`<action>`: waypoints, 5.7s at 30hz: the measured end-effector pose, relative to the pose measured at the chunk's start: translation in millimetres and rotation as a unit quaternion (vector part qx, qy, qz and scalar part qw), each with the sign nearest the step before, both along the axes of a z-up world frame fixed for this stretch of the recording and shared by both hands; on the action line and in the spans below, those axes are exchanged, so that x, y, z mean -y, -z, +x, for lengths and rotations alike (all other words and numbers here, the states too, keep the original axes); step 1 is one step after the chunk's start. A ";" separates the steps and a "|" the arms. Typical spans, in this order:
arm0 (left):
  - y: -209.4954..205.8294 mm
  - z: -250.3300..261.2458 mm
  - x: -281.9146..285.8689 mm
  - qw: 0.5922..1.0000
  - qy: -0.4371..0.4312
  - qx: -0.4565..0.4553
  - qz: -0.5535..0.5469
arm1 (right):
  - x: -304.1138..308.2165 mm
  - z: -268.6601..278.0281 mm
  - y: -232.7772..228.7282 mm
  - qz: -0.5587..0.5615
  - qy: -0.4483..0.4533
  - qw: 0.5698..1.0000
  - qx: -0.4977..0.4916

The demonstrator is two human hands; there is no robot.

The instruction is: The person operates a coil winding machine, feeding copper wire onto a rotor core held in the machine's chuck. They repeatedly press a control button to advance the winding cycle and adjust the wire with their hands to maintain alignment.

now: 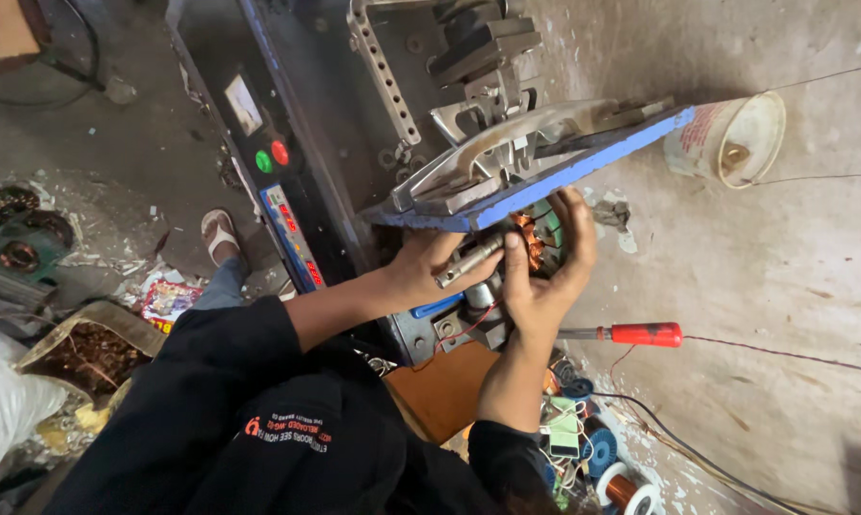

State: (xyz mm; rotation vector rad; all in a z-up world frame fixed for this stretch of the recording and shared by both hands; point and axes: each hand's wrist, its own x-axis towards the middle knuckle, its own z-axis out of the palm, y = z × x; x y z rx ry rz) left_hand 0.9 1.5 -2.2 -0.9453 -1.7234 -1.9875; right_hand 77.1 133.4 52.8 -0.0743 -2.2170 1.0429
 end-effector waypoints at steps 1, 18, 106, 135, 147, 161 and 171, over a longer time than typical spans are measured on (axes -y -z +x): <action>0.8 0.6 0.5 1.000 0.011 0.016 -0.005 | -0.5 -0.6 -0.5 0.002 0.005 1.000 0.018; 30.3 8.2 -7.7 0.922 0.232 0.252 0.181 | 18.3 -15.0 -47.4 0.162 0.056 0.985 0.019; 49.8 -42.8 -128.4 0.524 0.379 0.559 0.519 | -5.1 -59.1 -85.6 0.141 0.001 0.984 0.105; 202.2 -33.7 171.7 0.874 -0.169 0.237 -0.389 | 5.6 -50.1 -90.6 0.188 -0.014 0.977 0.097; 167.9 -34.2 184.7 0.860 -0.115 0.245 -0.433 | 28.4 -55.3 -100.4 0.203 -0.004 0.975 0.088; 36.5 27.5 55.7 0.781 0.404 0.408 0.243 | 26.3 -55.8 -97.5 0.237 0.006 0.969 0.068; 27.5 -35.3 -70.1 0.644 0.468 0.472 0.379 | 29.5 -55.6 -100.5 0.251 -0.002 0.966 0.064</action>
